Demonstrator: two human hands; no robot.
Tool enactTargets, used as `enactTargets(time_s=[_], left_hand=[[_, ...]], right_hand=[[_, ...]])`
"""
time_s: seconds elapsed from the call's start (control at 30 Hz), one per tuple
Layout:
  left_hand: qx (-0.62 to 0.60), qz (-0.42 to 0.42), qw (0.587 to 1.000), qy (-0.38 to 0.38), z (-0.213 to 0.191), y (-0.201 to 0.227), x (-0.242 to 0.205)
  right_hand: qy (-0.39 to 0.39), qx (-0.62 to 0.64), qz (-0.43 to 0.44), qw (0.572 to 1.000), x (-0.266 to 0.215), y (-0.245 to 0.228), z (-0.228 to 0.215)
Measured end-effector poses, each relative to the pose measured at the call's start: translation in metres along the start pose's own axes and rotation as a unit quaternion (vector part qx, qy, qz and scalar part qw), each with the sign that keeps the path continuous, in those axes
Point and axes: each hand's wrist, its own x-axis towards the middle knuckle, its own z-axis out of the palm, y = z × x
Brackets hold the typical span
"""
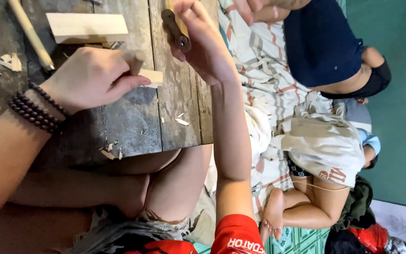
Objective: Shaping and carving small wooden components using a variety of hand tools like knives, chisels, and sandpaper on a wooden workbench.
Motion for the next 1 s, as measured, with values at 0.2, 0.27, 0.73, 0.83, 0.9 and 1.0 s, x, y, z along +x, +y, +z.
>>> enactTargets(time_s=[0.2, 0.27, 0.73, 0.83, 0.9, 1.0], left_hand=[[-0.015, -0.026, 1.0, -0.002, 0.0, -0.001, 0.002], [-0.004, -0.011, 1.0, 0.01, 0.002, 0.0, 0.001], [-0.014, -0.009, 1.0, -0.008, 0.013, -0.013, 0.0], [-0.014, 0.003, 1.0, -0.019, 0.014, -0.017, 0.003], [-0.026, 0.021, 0.999, -0.032, 0.016, -0.014, 0.001], [0.025, -0.001, 1.0, -0.019, 0.009, -0.009, -0.001]], right_hand=[[0.075, -0.214, -0.221, 0.949, -0.001, -0.015, 0.057], [0.143, -0.337, -0.241, 0.899, -0.008, -0.02, 0.072], [0.073, -0.649, -0.306, 0.693, -0.027, -0.041, 0.093], [0.029, -0.672, -0.295, 0.678, -0.021, -0.034, 0.082], [0.056, -0.681, -0.326, 0.654, -0.024, -0.027, 0.078], [0.018, -0.718, -0.331, 0.612, -0.022, -0.04, 0.092]])
